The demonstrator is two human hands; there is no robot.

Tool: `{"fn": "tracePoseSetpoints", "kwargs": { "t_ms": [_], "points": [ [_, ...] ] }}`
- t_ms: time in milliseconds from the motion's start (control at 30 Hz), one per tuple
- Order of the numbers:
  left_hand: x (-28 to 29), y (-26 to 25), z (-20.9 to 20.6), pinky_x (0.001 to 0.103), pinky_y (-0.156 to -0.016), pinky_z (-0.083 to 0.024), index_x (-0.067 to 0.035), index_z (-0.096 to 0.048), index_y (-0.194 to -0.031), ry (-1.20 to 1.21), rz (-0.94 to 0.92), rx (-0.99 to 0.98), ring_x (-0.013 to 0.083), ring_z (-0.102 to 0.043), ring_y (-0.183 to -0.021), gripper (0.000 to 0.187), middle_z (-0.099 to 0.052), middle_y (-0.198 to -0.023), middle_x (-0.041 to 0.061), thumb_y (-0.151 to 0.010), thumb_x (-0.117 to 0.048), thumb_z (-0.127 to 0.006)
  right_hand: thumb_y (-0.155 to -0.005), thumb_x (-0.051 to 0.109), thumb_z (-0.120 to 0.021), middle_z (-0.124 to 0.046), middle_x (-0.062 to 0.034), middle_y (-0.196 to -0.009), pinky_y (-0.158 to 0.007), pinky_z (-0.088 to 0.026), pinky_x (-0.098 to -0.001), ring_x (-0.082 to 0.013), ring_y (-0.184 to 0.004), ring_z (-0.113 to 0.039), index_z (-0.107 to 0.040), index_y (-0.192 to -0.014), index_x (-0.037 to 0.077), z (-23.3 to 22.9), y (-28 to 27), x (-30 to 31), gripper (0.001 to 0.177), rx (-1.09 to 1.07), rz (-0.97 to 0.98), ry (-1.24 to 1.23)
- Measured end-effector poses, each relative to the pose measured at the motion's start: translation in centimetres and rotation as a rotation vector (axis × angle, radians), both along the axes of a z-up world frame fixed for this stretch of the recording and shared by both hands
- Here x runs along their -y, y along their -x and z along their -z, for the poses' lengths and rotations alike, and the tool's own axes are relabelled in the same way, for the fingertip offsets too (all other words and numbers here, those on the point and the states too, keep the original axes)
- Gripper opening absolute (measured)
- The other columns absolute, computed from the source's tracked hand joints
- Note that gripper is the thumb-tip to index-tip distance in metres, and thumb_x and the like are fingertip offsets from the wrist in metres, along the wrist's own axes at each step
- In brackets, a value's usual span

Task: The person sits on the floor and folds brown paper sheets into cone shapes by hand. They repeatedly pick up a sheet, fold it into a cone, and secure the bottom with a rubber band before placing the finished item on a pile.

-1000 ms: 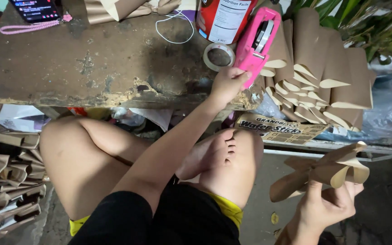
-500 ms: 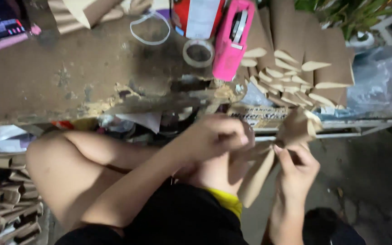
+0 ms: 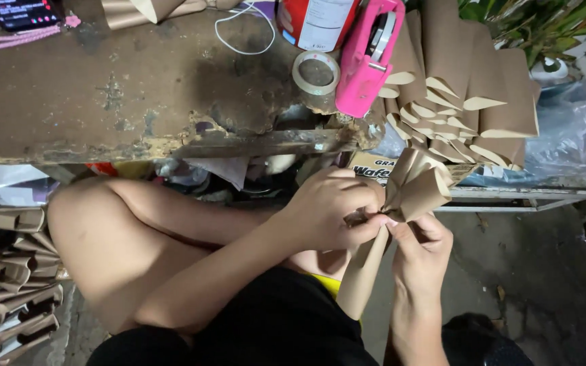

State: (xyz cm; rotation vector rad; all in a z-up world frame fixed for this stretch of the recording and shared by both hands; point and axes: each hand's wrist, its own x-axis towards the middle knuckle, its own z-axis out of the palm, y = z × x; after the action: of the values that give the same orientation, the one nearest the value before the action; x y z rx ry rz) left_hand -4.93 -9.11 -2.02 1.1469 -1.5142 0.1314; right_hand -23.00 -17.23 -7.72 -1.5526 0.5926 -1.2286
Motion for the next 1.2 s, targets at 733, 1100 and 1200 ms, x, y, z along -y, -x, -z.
{"fn": "tracePoseSetpoints", "kwargs": {
  "t_ms": [733, 1100, 1200],
  "points": [
    [-1.1, 0.1, -0.3, 0.04, -0.067, -0.049, -0.021, -0.061, -0.072, 0.031, -0.262, 0.051, 0.0257, -0.061, -0.066, 0.019, -0.057, -0.065, 0.0, -0.077, -0.032, -0.076, -0.095, 0.007, -0.069, -0.06, -0.0105, -0.091, -0.093, -0.049, -0.0384, -0.0131, -0.096, -0.051, -0.068, -0.083, -0.002, 0.4, -0.2, -0.2, 0.015, -0.02, 0.004, 0.115],
    [0.4, -3.8, 2.9, 0.052, -0.103, -0.042, -0.027, -0.066, -0.133, -0.342, -0.167, -0.22, 0.0436, -0.059, -0.119, 0.064, -0.062, -0.118, 0.013, -0.075, -0.048, -0.082, -0.1, -0.003, -0.068, -0.054, -0.0088, -0.091, -0.095, -0.043, -0.0356, -0.015, -0.096, -0.047, -0.065, -0.087, -0.002, -1.1, -1.8, 0.0, 0.014, -0.064, 0.213, 0.18],
    [-0.1, -3.5, 2.5, 0.042, -0.099, -0.046, -0.028, -0.068, -0.123, -0.071, -0.252, -0.292, 0.0305, -0.059, -0.113, 0.05, -0.058, -0.116, 0.003, -0.077, -0.036, -0.086, -0.099, -0.006, -0.069, -0.056, -0.0114, -0.092, -0.098, -0.043, -0.0365, -0.0195, -0.098, -0.053, -0.066, -0.087, -0.004, -0.3, -1.7, 1.2, 0.013, -0.058, 0.253, 0.209]
  ]
}}
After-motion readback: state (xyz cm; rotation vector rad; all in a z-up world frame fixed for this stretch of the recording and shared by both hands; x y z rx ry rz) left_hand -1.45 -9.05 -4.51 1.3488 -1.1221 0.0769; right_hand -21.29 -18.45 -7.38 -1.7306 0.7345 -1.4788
